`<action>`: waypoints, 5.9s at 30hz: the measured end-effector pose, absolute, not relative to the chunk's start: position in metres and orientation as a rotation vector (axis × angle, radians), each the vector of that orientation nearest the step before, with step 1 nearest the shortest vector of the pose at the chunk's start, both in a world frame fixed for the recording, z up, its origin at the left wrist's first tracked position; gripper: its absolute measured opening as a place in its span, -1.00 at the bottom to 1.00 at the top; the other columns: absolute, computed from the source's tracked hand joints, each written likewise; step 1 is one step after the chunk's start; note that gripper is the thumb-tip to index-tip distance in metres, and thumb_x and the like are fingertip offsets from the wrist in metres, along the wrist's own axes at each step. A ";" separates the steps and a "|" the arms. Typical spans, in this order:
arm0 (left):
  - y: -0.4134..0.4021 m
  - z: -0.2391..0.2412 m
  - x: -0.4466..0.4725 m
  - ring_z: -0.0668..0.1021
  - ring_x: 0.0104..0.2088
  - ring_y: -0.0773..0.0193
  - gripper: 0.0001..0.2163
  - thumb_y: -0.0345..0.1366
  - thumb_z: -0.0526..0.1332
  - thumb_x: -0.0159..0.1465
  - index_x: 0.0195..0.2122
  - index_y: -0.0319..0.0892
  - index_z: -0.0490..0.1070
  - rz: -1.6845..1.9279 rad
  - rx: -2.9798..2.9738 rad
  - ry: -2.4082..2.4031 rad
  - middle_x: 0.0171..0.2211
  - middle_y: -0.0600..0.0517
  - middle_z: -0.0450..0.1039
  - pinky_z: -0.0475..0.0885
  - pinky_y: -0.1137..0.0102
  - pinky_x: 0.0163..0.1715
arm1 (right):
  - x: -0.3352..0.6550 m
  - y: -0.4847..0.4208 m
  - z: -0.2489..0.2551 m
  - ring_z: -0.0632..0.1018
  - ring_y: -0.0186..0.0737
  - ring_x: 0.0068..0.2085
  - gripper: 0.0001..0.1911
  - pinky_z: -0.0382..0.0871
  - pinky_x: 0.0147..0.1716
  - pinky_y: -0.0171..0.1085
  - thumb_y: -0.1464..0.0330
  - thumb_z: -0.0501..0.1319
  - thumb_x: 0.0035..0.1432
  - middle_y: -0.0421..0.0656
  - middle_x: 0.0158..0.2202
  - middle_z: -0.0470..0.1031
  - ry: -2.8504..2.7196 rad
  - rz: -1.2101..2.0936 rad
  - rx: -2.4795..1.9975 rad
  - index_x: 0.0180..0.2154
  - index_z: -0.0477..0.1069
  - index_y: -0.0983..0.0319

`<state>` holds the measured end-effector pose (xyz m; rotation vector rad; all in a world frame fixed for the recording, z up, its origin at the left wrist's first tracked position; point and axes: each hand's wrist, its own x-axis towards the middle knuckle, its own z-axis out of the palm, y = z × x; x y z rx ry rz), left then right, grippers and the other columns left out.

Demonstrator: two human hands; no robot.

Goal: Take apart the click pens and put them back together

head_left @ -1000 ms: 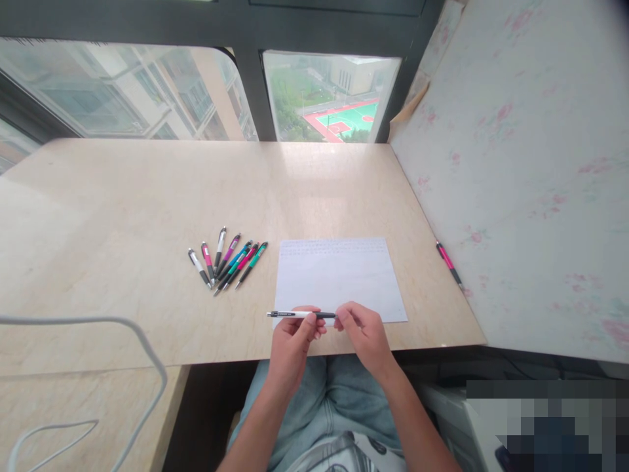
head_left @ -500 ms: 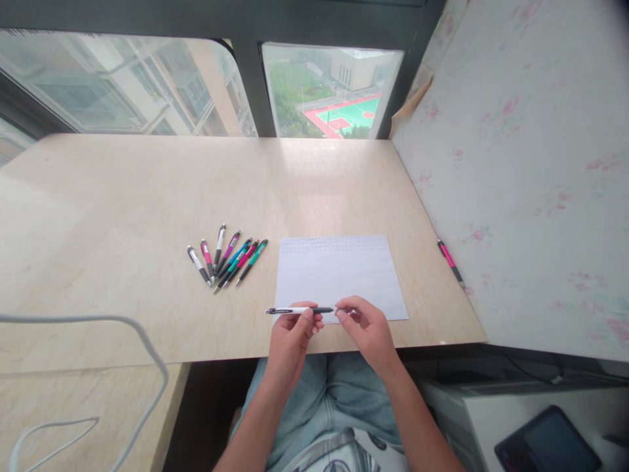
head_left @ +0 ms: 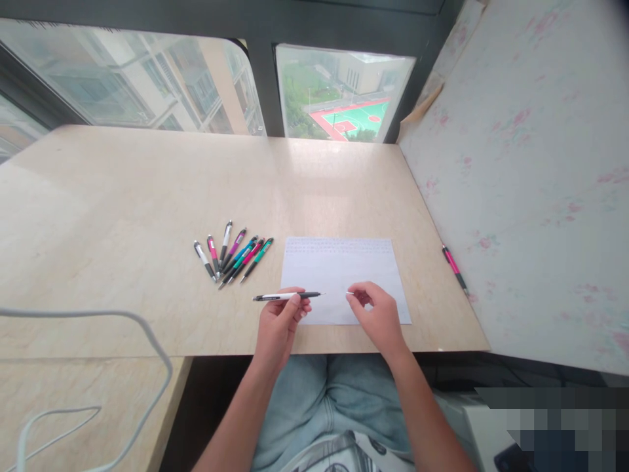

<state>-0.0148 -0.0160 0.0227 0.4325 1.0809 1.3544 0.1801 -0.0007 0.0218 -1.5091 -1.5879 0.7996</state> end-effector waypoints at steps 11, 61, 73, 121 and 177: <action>-0.008 0.005 -0.022 0.53 -0.44 0.32 -0.80 -0.27 0.40 0.15 -0.24 -0.25 0.56 1.392 0.481 0.969 -0.45 -0.04 0.55 0.39 0.45 -0.43 | 0.135 0.084 0.016 0.48 -0.22 -0.34 -0.83 0.31 -0.28 -0.26 0.53 0.12 0.11 -0.12 -0.34 0.53 -2.022 0.588 -1.573 -0.32 0.44 0.22; -0.011 0.011 -0.013 0.52 -0.48 0.32 -0.81 -0.23 0.34 0.18 -0.26 -0.22 0.48 1.329 0.451 0.894 -0.48 -0.03 0.53 0.27 0.47 -0.52 | 0.137 0.061 0.007 0.49 -0.15 -0.36 -0.86 0.27 -0.35 -0.23 0.33 0.18 0.22 -0.12 -0.41 0.52 -1.771 0.464 -1.821 -0.32 0.51 0.19; -0.013 0.007 -0.011 0.51 -0.46 0.32 -0.81 -0.22 0.32 0.22 -0.23 -0.23 0.48 1.275 0.538 0.910 -0.45 -0.04 0.54 0.29 0.46 -0.49 | 0.155 0.028 0.027 0.49 -0.24 -0.44 -0.55 0.34 -0.46 -0.29 0.05 0.03 0.32 -0.12 -0.39 0.57 -1.431 1.200 -1.459 -0.25 0.53 0.22; -0.021 0.014 0.008 0.49 -0.47 0.38 -0.77 -0.22 0.40 0.16 -0.26 -0.29 0.56 1.257 0.381 0.920 -0.48 -0.04 0.52 0.33 0.49 -0.46 | 0.168 -0.017 0.047 0.57 -0.21 -0.30 -0.85 0.45 -0.35 -0.28 0.30 0.20 0.23 -0.13 -0.32 0.59 -1.510 0.976 -1.439 -0.26 0.52 0.20; -0.019 0.006 0.006 0.52 -0.43 0.34 -0.77 -0.23 0.38 0.16 -0.22 -0.25 0.56 1.235 0.429 0.921 -0.46 -0.02 0.52 0.38 0.43 -0.39 | 0.174 0.000 0.049 0.54 -0.22 -0.30 -0.79 0.38 -0.41 -0.31 0.32 0.28 0.12 -0.15 -0.28 0.57 -1.670 1.073 -1.434 -0.16 0.50 0.18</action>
